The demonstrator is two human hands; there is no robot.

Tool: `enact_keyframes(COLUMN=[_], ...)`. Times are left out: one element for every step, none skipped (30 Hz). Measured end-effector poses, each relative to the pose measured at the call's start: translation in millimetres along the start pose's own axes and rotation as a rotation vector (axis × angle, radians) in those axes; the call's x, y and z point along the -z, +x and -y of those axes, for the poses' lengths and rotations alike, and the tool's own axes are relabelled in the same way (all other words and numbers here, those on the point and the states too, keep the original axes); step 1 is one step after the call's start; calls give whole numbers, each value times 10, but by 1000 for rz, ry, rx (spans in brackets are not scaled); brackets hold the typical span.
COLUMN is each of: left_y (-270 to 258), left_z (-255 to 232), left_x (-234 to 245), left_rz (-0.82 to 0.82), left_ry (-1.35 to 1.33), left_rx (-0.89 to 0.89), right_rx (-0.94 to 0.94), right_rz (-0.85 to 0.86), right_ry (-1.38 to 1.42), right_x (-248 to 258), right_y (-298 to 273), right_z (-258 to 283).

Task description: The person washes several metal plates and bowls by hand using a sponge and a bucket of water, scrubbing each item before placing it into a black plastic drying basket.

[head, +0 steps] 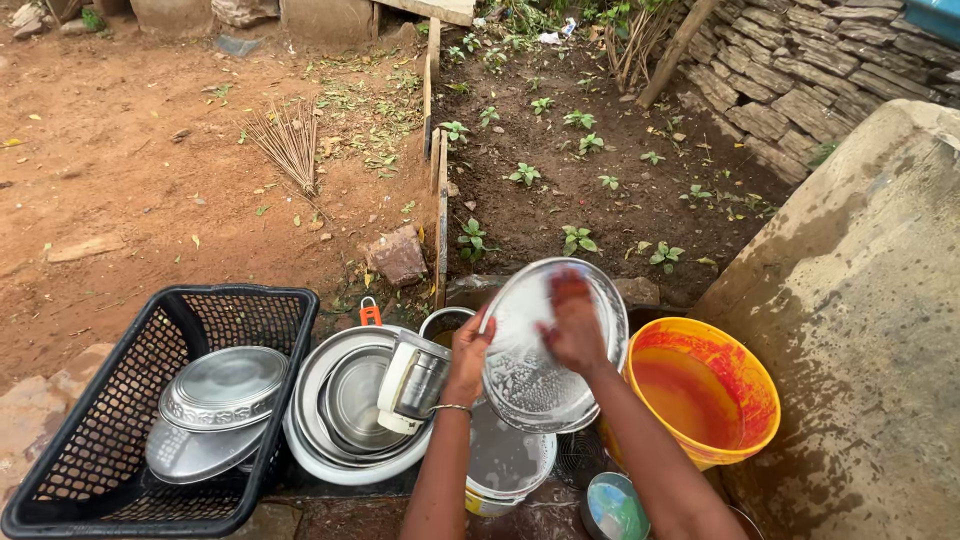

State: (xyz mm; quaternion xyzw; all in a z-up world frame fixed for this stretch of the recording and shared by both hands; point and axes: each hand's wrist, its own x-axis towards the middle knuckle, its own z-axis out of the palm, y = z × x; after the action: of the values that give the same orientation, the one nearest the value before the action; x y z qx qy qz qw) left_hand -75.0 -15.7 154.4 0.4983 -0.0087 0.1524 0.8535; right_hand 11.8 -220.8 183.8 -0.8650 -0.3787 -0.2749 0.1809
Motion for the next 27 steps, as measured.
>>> enact_keyframes(left_y=[32,67,110,162,223,253,206,146,94,28,-47,-108,-91,-56,-48,-53,-56,-50,-31,-18,-24,-10,7,13,43,66,58], left_z=[57,126,193,278,375,456,547,616,645,630,570,482,337,187,86,-5,-91,-134,-115,-52,46,151,232,280,269,210,151], left_x=[88,190,312,406,461,510,507,439,319,183,66,-25,-46,-37,-53,-52,-20,-1,-12,-9,12,29,50,62,65,78,66], left_rz=[-4,-86,-166,-167,-266,-364,-367,-356,-343,-345,-282,-218,-214,-140,-74,-74,-115,-155,-150,-189,-230,-229,-172,-114,-109,-61,-18], left_ry=[-3,-91,-172,-166,-289,-412,-413,-506,-602,-606,-530,-453,-448,-380,-322,-327,-345,-362,-366,-345,-324,-327,-283,-240,-241,-165,-91], left_rx=[-4,-37,-69,-70,-91,-111,-109,-102,-95,-91,1,92,90,-36,-164,-168,-187,-207,-208,-137,-63,-61,-67,-73,-73,-82,-91], right_rx=[6,-84,-179,-104,-20,-12,51,119,142,166,89,10,-252,-515,-509,-485,-465,-358,-249,-248,40,329,322,81,-157,-159,-304], right_rz=[1,-1,-8,23,56,56,338,620,529,439,286,134,78,23,23,-72,-168,-93,-17,-21,174,367,366,312,259,255,-37], right_ry=[0,-66,-125,1,124,124,231,338,381,423,280,137,84,32,27,-40,-107,71,245,240,187,130,131,68,1,-3,-5], right_x=[-36,-94,-172,-251,-310,-359,-398,-465,-610,-748,-780,-745,-661,-576,-541,-502,-461,-450,-441,-393,-322,-257,-192,-113,-56,-57,-86], right_y=[-64,-193,-334,-538,-636,-628,-705,-703,-467,-191,27,174,229,235,176,12,-187,-432,-536,-477,-436,-349,-194,-42,38,28,-5], right_z=[-16,32,141,336,483,566,691,764,737,665,494,314,173,95,132,229,361,605,803,846,860,825,710,548,446,454,495])
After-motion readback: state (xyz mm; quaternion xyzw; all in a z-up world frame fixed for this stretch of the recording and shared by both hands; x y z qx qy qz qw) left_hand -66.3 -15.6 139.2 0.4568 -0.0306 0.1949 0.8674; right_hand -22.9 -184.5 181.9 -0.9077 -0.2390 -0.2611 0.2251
